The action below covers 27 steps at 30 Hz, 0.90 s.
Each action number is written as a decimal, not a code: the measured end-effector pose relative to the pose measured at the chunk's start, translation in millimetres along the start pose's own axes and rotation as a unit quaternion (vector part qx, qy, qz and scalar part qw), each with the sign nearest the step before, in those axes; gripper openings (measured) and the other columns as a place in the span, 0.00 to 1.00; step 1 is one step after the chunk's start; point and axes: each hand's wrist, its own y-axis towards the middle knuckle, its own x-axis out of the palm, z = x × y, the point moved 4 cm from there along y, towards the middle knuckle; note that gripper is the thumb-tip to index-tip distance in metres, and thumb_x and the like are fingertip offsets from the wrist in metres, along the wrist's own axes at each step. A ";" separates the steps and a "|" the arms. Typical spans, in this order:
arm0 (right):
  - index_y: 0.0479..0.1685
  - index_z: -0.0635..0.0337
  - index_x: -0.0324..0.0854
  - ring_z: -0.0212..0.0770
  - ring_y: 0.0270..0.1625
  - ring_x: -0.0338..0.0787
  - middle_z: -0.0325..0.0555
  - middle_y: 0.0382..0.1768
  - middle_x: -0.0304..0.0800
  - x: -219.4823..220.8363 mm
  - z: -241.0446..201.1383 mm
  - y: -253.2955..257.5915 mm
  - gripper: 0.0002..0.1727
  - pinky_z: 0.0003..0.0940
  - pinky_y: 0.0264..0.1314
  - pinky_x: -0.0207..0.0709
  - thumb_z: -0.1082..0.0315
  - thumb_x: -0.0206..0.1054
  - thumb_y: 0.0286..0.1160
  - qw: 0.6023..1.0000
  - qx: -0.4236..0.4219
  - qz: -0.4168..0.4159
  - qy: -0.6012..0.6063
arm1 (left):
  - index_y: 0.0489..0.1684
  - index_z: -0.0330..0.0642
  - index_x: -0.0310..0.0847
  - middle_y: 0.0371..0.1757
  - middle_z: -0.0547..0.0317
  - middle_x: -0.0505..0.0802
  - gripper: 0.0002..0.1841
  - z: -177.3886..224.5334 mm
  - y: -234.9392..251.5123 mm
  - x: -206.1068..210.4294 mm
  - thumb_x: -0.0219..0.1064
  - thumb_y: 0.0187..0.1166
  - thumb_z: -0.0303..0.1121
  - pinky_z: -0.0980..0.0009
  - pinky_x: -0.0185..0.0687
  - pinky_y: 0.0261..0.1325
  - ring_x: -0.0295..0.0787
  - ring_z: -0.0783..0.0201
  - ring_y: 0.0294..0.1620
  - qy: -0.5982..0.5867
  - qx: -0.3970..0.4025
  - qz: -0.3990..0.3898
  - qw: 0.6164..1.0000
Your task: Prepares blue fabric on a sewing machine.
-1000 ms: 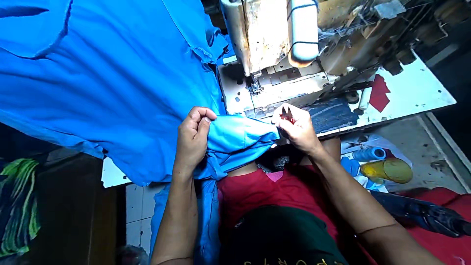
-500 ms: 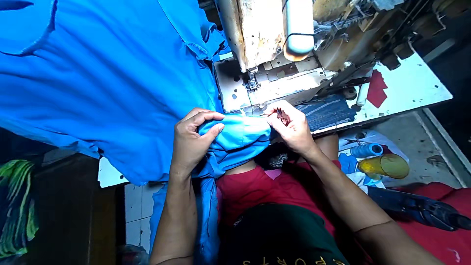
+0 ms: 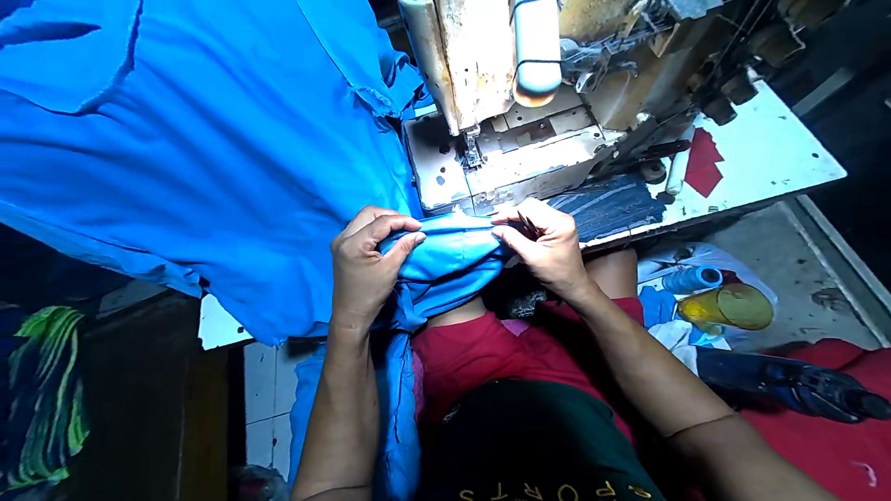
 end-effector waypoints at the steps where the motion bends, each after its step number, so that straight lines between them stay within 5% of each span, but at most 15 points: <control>1: 0.44 0.62 0.93 0.33 0.44 0.91 0.44 0.44 0.94 -0.1 0.1 -0.9 0.07 0.29 0.47 0.88 0.77 0.77 0.68 1.000 0.004 0.004 0.002 | 0.46 0.46 0.94 0.52 0.63 0.91 0.10 1.3 -1.1 1.0 0.81 0.68 0.28 0.73 0.88 0.55 0.89 0.70 0.54 0.011 0.000 0.010 1.000; 5: 0.40 0.59 0.91 0.33 0.42 0.89 0.43 0.43 0.91 -1.2 4.2 -4.6 0.03 0.30 0.45 0.86 0.73 0.76 0.70 0.999 0.018 0.009 -0.025 | 0.47 0.46 0.88 0.65 0.60 0.85 0.08 6.1 0.1 12.9 0.77 0.74 0.29 0.68 0.85 0.64 0.82 0.65 0.67 -0.018 -0.029 0.044 0.998; 7: 0.39 0.59 0.91 0.34 0.44 0.87 0.43 0.44 0.89 -1.0 8.0 -4.6 0.03 0.31 0.47 0.85 0.71 0.76 0.72 0.999 0.030 -0.006 -0.032 | 0.48 0.43 0.82 0.70 0.59 0.85 0.06 7.5 5.9 24.1 0.70 0.79 0.27 0.67 0.88 0.60 0.85 0.63 0.67 -0.102 -0.048 0.044 0.993; 9: 0.40 0.59 0.90 0.33 0.42 0.87 0.42 0.42 0.89 0.1 13.5 -4.4 0.03 0.31 0.46 0.85 0.69 0.74 0.75 0.997 0.061 -0.031 -0.020 | 0.53 0.46 0.76 0.52 0.61 0.90 0.08 7.0 15.6 37.0 0.66 0.83 0.26 0.72 0.88 0.43 0.89 0.69 0.47 -0.172 -0.087 0.049 0.980; 11: 0.37 0.58 0.89 0.31 0.29 0.85 0.39 0.30 0.88 2.3 19.6 -1.4 0.05 0.30 0.32 0.82 0.67 0.71 0.79 0.994 0.101 -0.050 -0.003 | 0.55 0.45 0.76 0.36 0.61 0.88 0.08 0.3 39.5 47.4 0.66 0.83 0.27 0.75 0.84 0.31 0.85 0.70 0.30 -0.152 -0.090 0.043 0.983; 14: 0.33 0.59 0.85 0.32 0.21 0.78 0.39 0.21 0.80 5.4 26.2 4.9 0.07 0.30 0.24 0.74 0.68 0.68 0.80 0.990 0.133 -0.054 0.007 | 0.52 0.43 0.84 0.38 0.62 0.91 0.07 -16.0 90.7 58.8 0.68 0.81 0.31 0.70 0.86 0.45 0.88 0.71 0.38 0.006 -0.051 0.006 0.999; 18: 0.39 0.59 0.87 0.32 0.24 0.81 0.40 0.25 0.84 6.8 31.3 11.3 0.03 0.28 0.25 0.77 0.72 0.72 0.71 0.987 0.153 -0.008 0.041 | 0.50 0.45 0.91 0.55 0.58 0.94 0.10 -31.2 119.4 76.7 0.73 0.78 0.37 0.60 0.85 0.69 0.90 0.66 0.59 0.104 -0.050 -0.028 0.993; 23: 0.58 0.61 0.86 0.32 0.33 0.86 0.42 0.38 0.89 7.1 33.2 20.6 0.18 0.29 0.32 0.83 0.77 0.72 0.66 0.984 0.152 0.039 0.080 | 0.54 0.40 0.90 0.57 0.46 0.94 0.18 -38.4 138.7 89.6 0.75 0.75 0.43 0.43 0.80 0.69 0.89 0.49 0.64 0.175 -0.089 -0.037 0.980; 27: 0.45 0.61 0.86 0.32 0.23 0.80 0.41 0.27 0.84 10.6 34.5 30.7 0.08 0.27 0.23 0.76 0.76 0.73 0.67 0.983 0.148 0.066 0.086 | 0.47 0.43 0.89 0.48 0.51 0.95 0.18 -70.7 150.5 103.2 0.73 0.69 0.47 0.45 0.84 0.55 0.92 0.52 0.55 0.171 -0.075 0.012 0.982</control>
